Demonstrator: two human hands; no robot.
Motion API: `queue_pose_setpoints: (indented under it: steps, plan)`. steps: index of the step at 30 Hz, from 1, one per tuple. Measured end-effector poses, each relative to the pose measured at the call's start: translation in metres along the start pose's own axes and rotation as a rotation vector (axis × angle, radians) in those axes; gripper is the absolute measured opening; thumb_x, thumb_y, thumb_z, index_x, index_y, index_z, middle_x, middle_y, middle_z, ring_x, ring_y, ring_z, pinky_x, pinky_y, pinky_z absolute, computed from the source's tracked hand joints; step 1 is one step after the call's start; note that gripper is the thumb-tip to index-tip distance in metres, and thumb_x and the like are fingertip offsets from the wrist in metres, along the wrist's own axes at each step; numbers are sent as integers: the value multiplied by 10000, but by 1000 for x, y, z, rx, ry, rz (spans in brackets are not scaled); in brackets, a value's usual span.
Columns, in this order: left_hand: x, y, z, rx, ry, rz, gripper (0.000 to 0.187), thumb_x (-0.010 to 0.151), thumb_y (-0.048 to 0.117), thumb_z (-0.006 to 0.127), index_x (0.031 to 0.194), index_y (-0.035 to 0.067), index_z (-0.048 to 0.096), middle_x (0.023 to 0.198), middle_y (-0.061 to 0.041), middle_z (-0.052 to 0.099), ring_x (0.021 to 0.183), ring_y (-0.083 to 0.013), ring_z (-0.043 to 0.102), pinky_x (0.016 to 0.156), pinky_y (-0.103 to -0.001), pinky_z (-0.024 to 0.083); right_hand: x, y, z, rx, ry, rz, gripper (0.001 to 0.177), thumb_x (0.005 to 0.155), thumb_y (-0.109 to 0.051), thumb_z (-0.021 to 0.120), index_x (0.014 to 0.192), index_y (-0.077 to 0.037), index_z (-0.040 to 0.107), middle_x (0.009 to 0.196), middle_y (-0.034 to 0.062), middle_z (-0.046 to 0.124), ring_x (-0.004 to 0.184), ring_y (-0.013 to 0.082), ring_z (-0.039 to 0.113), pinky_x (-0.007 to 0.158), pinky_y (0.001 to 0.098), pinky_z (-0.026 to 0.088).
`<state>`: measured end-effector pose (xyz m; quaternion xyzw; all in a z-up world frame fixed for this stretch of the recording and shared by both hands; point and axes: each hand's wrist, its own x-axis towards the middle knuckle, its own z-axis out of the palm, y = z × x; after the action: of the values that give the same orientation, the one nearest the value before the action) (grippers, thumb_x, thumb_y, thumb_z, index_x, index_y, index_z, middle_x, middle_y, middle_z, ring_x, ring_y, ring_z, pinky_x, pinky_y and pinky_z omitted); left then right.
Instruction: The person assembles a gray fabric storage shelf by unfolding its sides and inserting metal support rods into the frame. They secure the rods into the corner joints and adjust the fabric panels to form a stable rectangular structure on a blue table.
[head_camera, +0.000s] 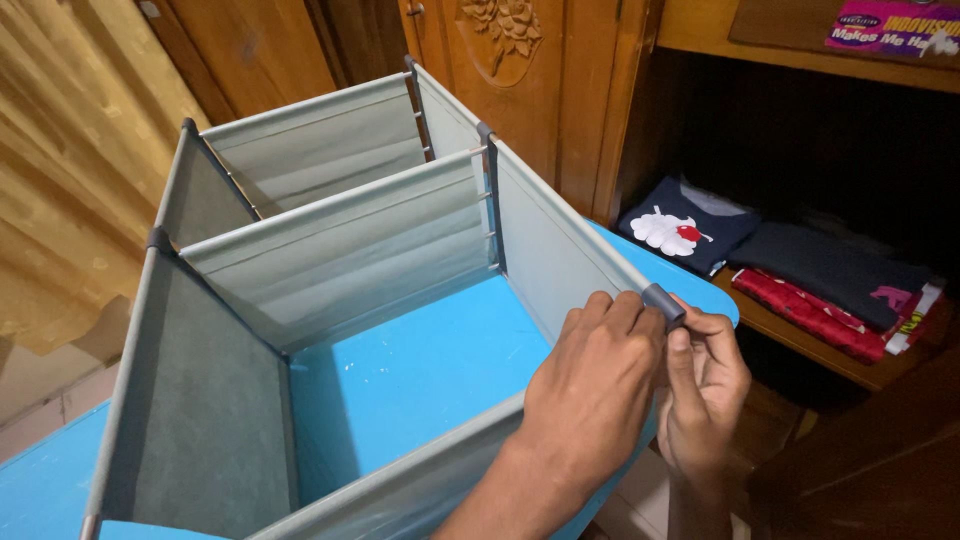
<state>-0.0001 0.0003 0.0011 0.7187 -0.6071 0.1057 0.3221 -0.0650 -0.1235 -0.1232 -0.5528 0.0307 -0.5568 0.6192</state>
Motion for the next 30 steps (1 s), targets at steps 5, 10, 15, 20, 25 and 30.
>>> queue_pose_setpoints:
  steps: [5,10,15,20,25,30]
  plan:
    - [0,0,-1,7,-18,-15,188,828,48,634,999,-28,653,979,-161,631,966,-316,589,854,-427,475,2,-2,1,-34,-10,-13,159,1103,-106,555,1226,-6,563,1270,142,631,1180,151,593,1069,319,494]
    - [0,0,1,-4,9,-21,169,872,87,640,998,-23,667,961,-147,640,955,-304,596,838,-429,470,2,-3,1,-29,-14,5,141,1111,-111,547,1211,-13,557,1240,141,629,1139,143,609,1001,305,527]
    - [0,-1,3,28,28,-10,167,891,132,662,958,-21,673,934,-146,644,940,-302,604,818,-435,468,1,0,-1,-17,2,22,135,1113,-120,550,1195,-13,556,1231,141,637,1116,129,611,983,288,527]
    - [1,0,6,104,29,13,160,837,130,688,926,-1,678,908,-137,645,913,-288,618,806,-421,470,1,0,-1,-9,1,29,155,1116,-116,549,1231,-13,560,1229,129,632,1094,128,597,967,287,511]
    - [0,3,4,132,22,-9,168,784,127,724,893,10,674,887,-139,631,889,-302,618,788,-428,467,3,-4,0,-8,3,66,179,1087,-108,542,1244,-23,557,1267,119,621,1151,139,586,1026,308,500]
    - [-1,1,1,133,34,1,252,757,90,717,978,-16,658,937,-156,617,909,-312,621,795,-424,495,2,-1,-1,17,-17,2,129,1113,-100,563,1221,-32,550,1321,121,612,1200,137,569,1084,307,472]
